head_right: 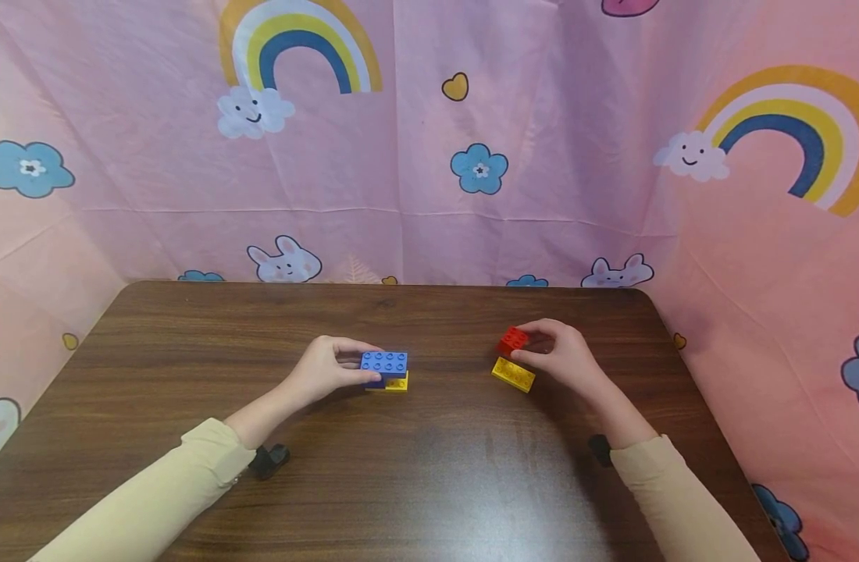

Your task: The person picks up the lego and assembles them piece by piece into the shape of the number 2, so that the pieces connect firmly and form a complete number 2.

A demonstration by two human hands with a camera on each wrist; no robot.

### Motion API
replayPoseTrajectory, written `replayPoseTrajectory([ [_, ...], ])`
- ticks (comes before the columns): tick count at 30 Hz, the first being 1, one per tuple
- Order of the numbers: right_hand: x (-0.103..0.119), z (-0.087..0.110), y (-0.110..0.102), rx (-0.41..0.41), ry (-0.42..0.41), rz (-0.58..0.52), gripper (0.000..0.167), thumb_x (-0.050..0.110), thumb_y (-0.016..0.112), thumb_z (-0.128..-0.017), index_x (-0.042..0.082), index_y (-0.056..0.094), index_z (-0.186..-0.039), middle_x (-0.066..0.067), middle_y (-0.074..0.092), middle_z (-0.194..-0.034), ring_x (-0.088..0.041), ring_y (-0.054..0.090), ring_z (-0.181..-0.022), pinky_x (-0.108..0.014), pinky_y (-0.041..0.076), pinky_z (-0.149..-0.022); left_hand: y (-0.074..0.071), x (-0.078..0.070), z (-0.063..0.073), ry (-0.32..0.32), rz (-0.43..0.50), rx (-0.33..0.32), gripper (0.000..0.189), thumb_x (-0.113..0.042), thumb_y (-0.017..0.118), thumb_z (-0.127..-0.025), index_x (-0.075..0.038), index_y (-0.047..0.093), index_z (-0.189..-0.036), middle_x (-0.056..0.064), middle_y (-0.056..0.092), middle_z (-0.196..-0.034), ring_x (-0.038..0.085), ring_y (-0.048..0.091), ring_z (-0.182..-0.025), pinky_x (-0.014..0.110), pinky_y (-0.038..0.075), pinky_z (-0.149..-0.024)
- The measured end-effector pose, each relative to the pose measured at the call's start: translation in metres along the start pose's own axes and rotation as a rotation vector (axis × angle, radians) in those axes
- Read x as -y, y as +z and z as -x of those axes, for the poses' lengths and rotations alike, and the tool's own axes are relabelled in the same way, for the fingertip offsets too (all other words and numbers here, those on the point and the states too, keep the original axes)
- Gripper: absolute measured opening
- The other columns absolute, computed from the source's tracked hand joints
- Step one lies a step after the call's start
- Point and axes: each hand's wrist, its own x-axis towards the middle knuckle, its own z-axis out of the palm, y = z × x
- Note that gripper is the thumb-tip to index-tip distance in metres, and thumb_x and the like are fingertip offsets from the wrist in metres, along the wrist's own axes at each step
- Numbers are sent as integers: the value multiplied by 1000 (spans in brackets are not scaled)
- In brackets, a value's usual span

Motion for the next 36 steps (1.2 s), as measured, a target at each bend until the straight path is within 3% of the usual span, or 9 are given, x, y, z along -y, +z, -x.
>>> replayPoseTrajectory([
  [23,24,-19,18,26,-41,-87,44,13,83,-94,0,70,-133,-21,72,-126,-34,75,-107,-21,61,-90,0,0,0,-4,3,-3,37,-12,90,-87,-4,79,-122,24,74,-129,32,79,-108,37,67,-90],
  [27,29,-23,24,32,-46,-99,44,13,84,-93,1,70,-133,-20,72,-126,-34,75,-108,-30,64,-94,1,1,0,-2,4,-4,37,-12,90,-87,-3,79,-122,24,74,-128,32,79,-109,37,66,-91],
  [32,36,-28,30,37,-70,-127,45,9,85,-91,1,71,-132,-21,72,-127,-39,74,-111,-50,62,-100,1,0,-1,-2,5,-7,37,-11,90,-86,-3,80,-121,24,75,-128,33,79,-109,37,66,-91],
  [36,41,-30,36,42,-94,-152,45,6,85,-90,0,71,-131,-21,72,-127,-39,73,-112,-54,61,-101,1,0,-1,-2,13,-8,37,-10,90,-86,-3,80,-120,24,75,-127,33,79,-109,37,66,-90],
])
